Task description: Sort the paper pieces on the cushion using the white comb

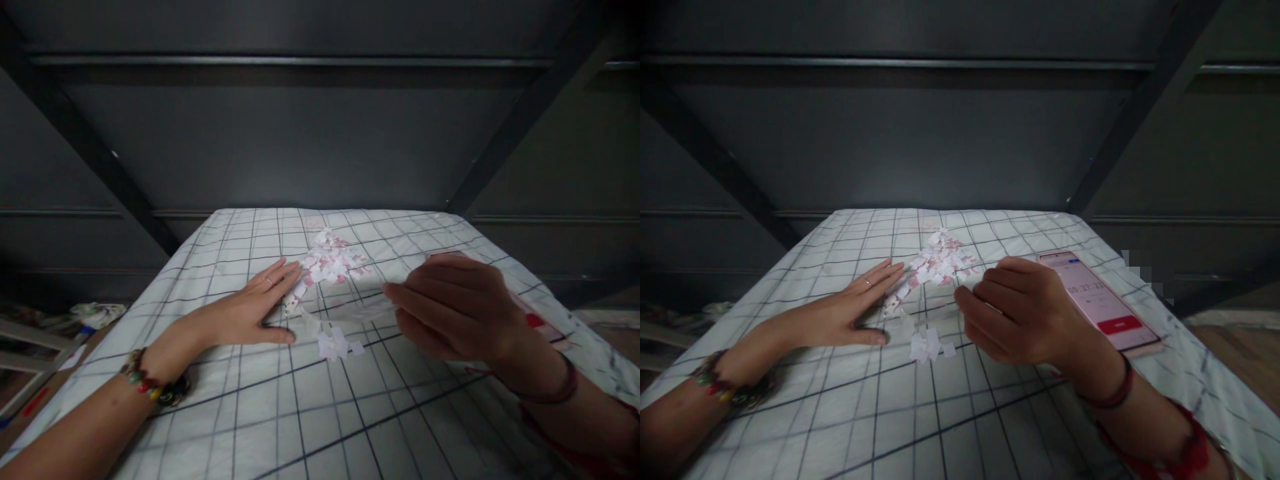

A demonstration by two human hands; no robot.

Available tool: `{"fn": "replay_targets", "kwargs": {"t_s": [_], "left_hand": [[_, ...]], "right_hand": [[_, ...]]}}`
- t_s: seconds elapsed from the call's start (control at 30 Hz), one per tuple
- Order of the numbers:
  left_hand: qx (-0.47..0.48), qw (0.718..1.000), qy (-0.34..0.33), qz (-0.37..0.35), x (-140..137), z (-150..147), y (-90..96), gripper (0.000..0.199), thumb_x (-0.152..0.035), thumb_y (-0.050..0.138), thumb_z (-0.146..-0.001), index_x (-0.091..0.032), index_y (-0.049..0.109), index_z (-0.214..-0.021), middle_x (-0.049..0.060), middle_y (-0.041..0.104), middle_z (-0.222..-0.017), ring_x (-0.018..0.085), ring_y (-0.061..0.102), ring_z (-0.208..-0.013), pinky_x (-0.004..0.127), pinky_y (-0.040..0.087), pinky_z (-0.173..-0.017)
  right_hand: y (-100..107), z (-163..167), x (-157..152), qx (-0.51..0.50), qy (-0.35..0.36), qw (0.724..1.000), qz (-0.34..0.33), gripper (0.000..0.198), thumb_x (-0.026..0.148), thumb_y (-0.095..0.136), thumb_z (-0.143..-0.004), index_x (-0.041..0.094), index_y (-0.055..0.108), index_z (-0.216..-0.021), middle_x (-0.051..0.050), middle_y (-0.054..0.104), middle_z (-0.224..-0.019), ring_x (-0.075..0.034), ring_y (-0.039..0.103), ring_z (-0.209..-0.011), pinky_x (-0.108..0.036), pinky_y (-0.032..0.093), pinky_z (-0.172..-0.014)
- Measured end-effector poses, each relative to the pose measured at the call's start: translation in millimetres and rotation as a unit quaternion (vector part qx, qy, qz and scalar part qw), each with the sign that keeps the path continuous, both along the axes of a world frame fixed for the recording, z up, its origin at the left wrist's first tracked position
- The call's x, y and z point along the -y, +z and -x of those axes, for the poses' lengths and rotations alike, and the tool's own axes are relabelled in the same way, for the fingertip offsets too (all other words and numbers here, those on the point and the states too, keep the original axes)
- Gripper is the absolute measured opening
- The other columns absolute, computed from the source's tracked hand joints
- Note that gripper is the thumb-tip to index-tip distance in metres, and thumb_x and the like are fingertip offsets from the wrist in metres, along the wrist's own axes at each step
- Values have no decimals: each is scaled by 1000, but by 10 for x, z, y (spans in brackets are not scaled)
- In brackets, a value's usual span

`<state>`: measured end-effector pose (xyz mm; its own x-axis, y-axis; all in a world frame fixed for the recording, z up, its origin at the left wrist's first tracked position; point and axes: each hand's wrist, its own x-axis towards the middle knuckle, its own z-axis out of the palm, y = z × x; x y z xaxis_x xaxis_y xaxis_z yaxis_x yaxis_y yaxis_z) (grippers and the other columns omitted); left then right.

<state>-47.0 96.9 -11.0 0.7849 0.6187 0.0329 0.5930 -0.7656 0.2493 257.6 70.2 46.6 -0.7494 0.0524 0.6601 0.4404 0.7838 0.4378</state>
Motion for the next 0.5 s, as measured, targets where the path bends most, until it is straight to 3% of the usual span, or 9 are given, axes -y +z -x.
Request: {"fn": "replay_targets", "kwargs": {"t_s": [0.5], "left_hand": [[-2,1000,10,20,14,-12,26,92,-67,47,-87,-25,-6,-150,12,-4,-157,37,-4,-140,53,12,-112]], "right_hand": [[34,-50,66,-24,-9,999,32,15,7,52,-80,19,53,-88,2,59,-59,-12,51,-53,-29,45,-53]]}}
